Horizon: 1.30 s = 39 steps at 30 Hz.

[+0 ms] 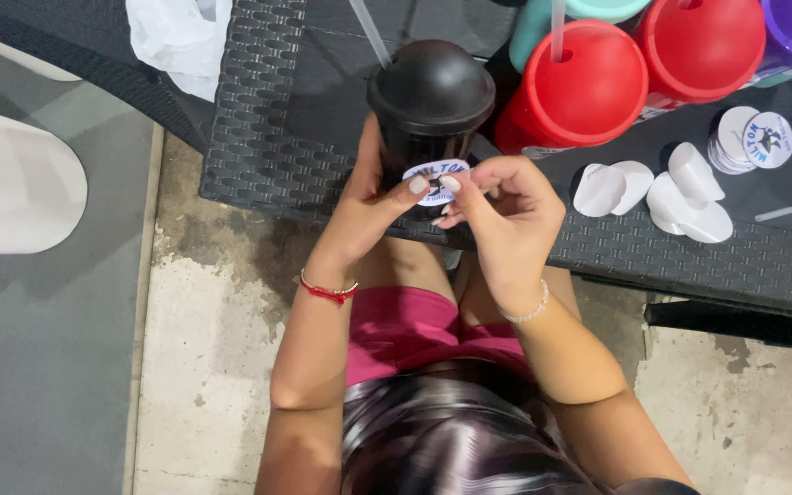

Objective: Applying circular logo stickers to various colored plastic cups with lids and straws.

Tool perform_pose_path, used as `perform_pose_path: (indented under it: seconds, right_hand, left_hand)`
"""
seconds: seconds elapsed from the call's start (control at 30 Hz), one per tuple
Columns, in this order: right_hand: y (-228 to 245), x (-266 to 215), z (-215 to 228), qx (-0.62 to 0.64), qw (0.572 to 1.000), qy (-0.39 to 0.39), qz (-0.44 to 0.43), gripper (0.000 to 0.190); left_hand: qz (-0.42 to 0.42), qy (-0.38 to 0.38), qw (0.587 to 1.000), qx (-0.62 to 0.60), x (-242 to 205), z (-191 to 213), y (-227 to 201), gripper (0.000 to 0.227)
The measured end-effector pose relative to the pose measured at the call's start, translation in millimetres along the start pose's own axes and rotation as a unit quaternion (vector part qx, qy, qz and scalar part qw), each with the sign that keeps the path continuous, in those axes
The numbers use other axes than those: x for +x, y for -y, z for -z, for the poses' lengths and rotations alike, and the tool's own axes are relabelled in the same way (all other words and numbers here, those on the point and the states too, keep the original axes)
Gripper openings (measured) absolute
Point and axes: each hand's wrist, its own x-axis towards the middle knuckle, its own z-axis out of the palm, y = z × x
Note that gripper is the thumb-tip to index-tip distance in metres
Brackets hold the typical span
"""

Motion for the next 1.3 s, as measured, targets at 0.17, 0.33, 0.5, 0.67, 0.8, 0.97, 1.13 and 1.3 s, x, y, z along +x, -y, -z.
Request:
perform_pose_path:
  seconds: [0.17,0.33,0.5,0.67,0.8,0.97,1.13,1.3]
  right_hand:
    - [-6,-6,1,-0.094,0.986,0.018,0.14,0.047]
    - [-8,-10,5,-0.055,0.989,0.078,0.117,0.067]
    - [-20,-6,15,0.036,0.978,0.187,0.082,0.086]
    - [-3,-13,8,0.047,0.981,0.165,0.092,0.091]
    - [-30,-18,25,0.104,0.979,0.169,0.034,0.078]
    - [-11,-21,23,-0.086,0.954,0.268,0.104,0.099]
    - [18,-18,27,-0.061,0.926,0.37,0.051,0.086]
    - [25,-33,47,0.018,0.935,0.353,0.025,0.088]
  left_hand:
    - [-0.009,0.018,0.999,-0.028,-25,-13,-4,0.087]
    - [-0.061,-0.012,0.998,-0.007,-33,-43,-32,0.086]
    - [-0.067,-0.057,0.996,0.023,-44,-42,-30,0.083]
    - [-0.066,-0.052,0.996,-0.015,-47,-59,-15,0.09]
    - [-0.082,-0.037,0.996,-0.016,-50,-61,-21,0.092]
    - [-0.062,-0.077,0.995,-0.002,-79,-40,24,0.123]
    - [0.041,-0.129,0.989,-0.051,-39,-7,-10,0.109]
    - [-0.028,-0.049,0.973,0.224,53,26,-45,0.101]
